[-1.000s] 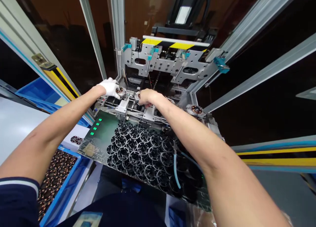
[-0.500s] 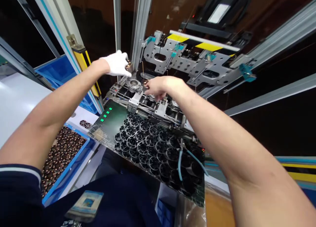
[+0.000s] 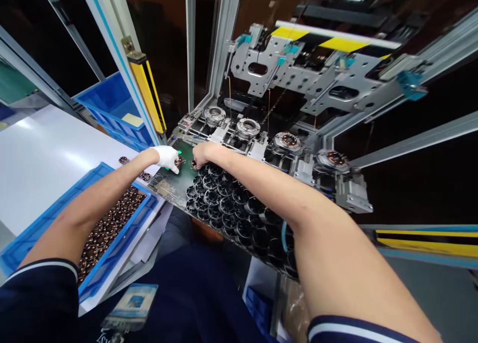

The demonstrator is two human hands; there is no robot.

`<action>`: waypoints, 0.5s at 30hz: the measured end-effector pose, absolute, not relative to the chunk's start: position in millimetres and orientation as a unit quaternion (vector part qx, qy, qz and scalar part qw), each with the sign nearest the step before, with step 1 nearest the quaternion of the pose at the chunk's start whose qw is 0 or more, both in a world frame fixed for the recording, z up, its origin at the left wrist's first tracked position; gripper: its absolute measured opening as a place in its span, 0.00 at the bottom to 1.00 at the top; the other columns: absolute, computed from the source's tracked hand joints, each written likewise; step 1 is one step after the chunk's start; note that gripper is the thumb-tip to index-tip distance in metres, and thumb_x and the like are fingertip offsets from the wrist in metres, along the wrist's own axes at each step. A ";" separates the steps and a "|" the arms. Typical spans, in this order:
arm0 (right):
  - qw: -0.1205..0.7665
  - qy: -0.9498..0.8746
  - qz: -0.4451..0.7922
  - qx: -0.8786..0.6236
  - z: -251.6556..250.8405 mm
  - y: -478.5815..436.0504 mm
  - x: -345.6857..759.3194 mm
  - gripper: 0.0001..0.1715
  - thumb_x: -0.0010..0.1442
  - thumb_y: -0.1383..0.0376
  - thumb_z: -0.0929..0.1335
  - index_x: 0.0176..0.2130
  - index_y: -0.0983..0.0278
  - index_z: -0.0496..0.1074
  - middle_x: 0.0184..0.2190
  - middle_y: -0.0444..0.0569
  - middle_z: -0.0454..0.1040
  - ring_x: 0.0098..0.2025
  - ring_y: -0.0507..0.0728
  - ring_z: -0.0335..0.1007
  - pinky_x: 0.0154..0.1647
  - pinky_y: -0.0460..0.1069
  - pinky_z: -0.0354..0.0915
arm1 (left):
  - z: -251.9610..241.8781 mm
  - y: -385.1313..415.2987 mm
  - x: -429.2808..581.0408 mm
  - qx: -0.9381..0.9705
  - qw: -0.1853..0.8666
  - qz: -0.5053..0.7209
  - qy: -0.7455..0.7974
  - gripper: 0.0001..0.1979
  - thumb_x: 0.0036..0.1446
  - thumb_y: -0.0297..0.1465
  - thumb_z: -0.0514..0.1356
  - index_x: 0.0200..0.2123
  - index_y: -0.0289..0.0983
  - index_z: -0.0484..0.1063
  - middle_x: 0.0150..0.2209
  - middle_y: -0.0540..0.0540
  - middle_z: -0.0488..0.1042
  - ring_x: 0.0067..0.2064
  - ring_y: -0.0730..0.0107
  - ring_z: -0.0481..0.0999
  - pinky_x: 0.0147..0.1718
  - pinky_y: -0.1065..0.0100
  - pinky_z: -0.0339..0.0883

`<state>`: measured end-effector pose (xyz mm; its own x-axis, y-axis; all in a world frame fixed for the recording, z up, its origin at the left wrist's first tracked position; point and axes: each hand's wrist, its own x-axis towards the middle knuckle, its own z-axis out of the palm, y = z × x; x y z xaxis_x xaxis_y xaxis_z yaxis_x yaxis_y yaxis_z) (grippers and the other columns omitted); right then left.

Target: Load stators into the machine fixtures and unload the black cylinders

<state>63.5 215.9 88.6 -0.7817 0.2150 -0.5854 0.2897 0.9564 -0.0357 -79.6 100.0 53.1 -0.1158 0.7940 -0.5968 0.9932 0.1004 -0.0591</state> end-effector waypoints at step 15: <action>0.143 0.902 -0.138 0.384 166.1 319.4 429.1 0.38 0.75 0.44 0.69 0.69 0.65 0.81 0.34 0.54 0.83 0.33 0.61 0.78 0.41 0.57 0.71 | 49.9 116.9 -62.1 0.709 0.069 -0.115 0.692 0.17 0.74 0.37 0.71 0.60 0.36 0.81 0.61 0.38 0.81 0.60 0.52 0.82 0.62 0.47 0.80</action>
